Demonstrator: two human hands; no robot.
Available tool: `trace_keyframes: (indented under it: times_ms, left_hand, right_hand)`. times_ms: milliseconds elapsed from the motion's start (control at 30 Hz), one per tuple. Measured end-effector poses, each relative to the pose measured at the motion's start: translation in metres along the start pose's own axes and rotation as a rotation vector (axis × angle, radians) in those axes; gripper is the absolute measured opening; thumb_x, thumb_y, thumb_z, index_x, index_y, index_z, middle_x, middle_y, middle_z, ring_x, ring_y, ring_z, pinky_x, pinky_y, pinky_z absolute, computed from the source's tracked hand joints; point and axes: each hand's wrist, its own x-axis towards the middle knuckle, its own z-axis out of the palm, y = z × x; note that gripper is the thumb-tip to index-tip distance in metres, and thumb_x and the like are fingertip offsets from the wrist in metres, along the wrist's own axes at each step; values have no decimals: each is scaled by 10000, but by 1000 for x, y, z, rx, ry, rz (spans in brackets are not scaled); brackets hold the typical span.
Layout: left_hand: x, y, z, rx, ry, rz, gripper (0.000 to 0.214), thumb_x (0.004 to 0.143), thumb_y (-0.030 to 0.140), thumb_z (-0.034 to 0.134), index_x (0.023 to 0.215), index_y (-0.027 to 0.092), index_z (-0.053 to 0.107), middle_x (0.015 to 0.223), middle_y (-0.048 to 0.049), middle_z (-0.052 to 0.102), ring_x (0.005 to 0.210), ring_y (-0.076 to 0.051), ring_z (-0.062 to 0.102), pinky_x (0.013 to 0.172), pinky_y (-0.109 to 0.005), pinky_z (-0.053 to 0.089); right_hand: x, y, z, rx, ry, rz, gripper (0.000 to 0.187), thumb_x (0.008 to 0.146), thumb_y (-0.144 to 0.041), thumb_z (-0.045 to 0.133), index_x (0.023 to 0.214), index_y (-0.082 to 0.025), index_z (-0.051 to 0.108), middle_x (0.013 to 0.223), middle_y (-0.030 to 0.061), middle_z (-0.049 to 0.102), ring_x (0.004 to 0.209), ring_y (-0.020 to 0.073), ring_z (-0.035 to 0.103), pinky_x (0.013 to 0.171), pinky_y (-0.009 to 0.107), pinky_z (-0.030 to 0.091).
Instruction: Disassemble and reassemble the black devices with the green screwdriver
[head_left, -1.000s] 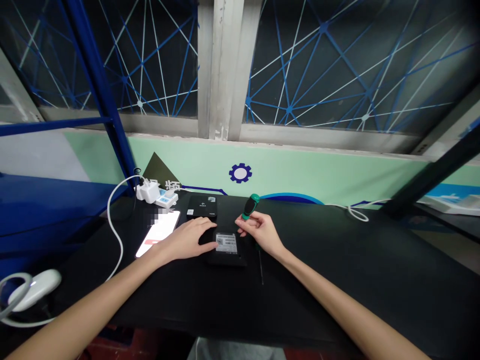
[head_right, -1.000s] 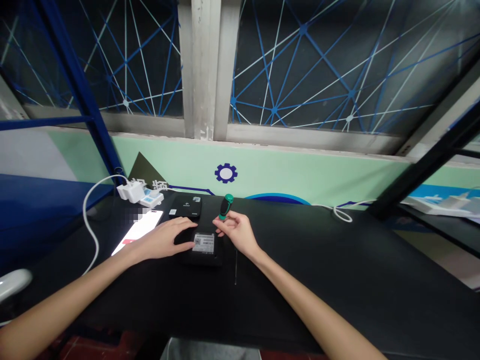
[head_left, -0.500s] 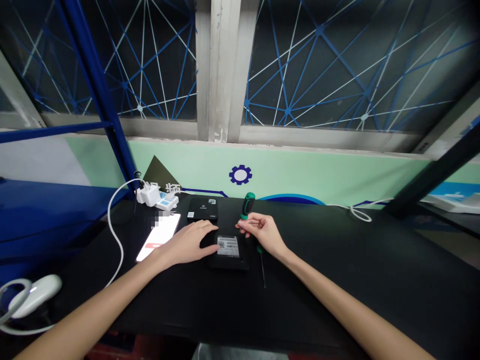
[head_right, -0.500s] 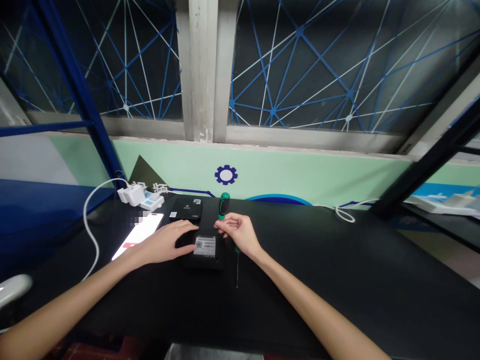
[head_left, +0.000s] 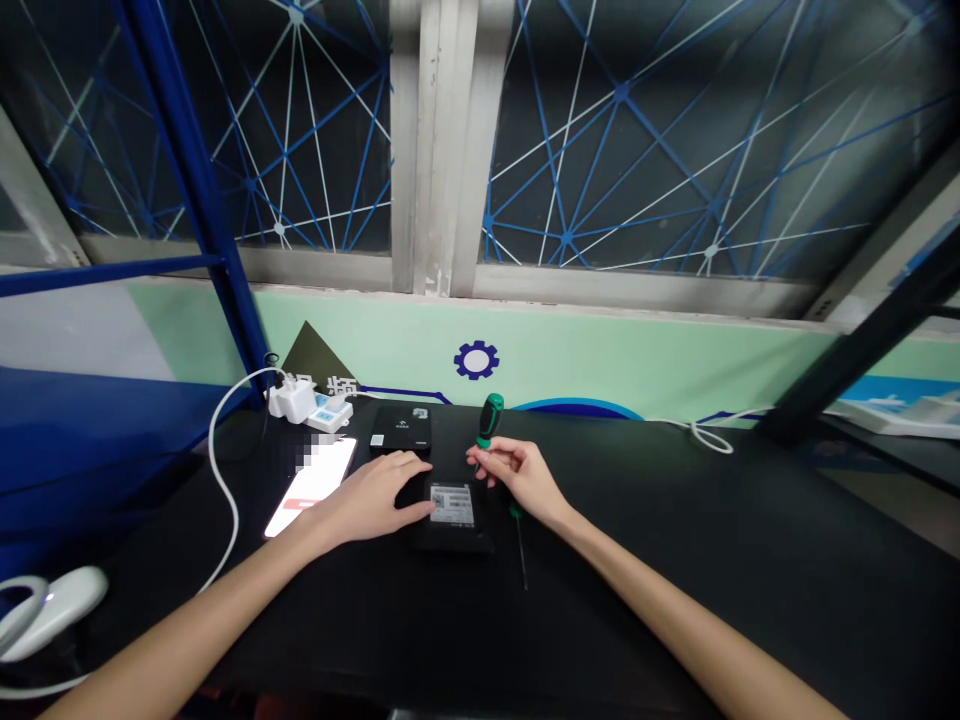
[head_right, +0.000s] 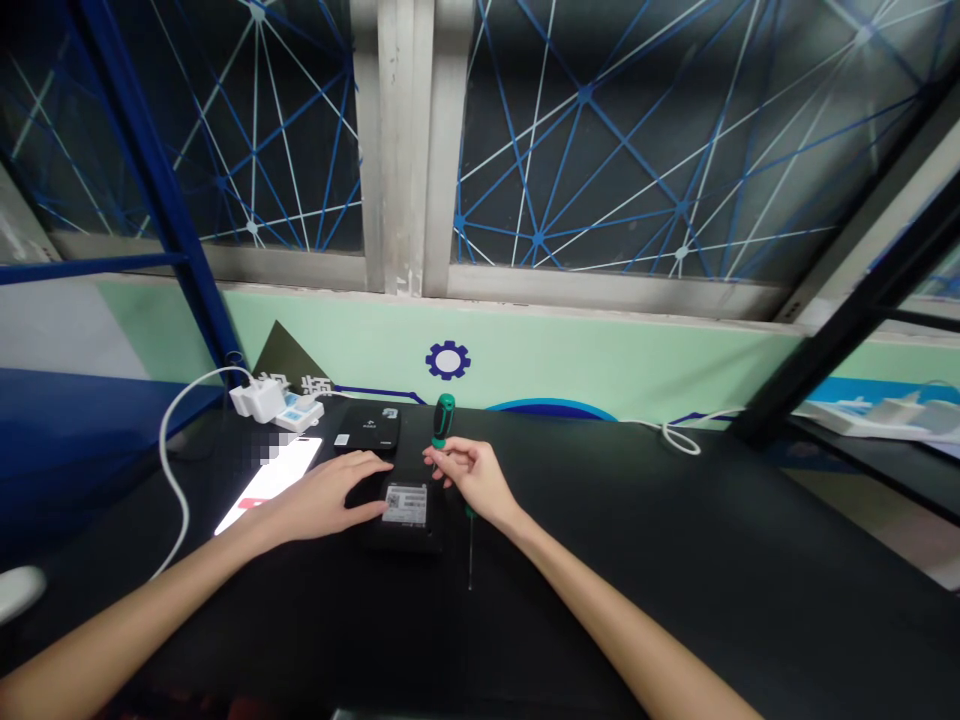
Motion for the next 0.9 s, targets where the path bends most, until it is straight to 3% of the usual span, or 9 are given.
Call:
trace_keyframes:
  times_ms: [67, 300, 900]
  left_hand:
    - [0, 0, 0, 2, -8, -11, 501, 935, 498, 563, 1360, 234, 553, 1355, -83, 612, 1266, -298, 552, 1039, -418, 447]
    - [-1, 4, -4, -10, 1, -10, 494, 937, 503, 550, 1359, 246, 556, 1355, -79, 617, 1256, -298, 567, 1024, -407, 459]
    - [-1, 5, -4, -8, -10, -20, 501, 936, 493, 562, 1369, 240, 549, 1354, -80, 610, 1250, -296, 566, 1025, -413, 462]
  right_hand:
    - [0, 1, 2, 24, 7, 5, 403, 738, -541, 780, 839, -153, 745, 806, 86, 743, 616, 150, 651, 518, 248, 506]
    - [3, 2, 5, 65, 57, 50, 403, 619, -484, 882, 746, -172, 659, 730, 58, 753, 583, 165, 668, 508, 257, 507]
    - [2, 3, 2, 66, 7, 18, 401, 683, -512, 836, 737, -170, 634, 796, 75, 741, 608, 142, 635, 519, 244, 499]
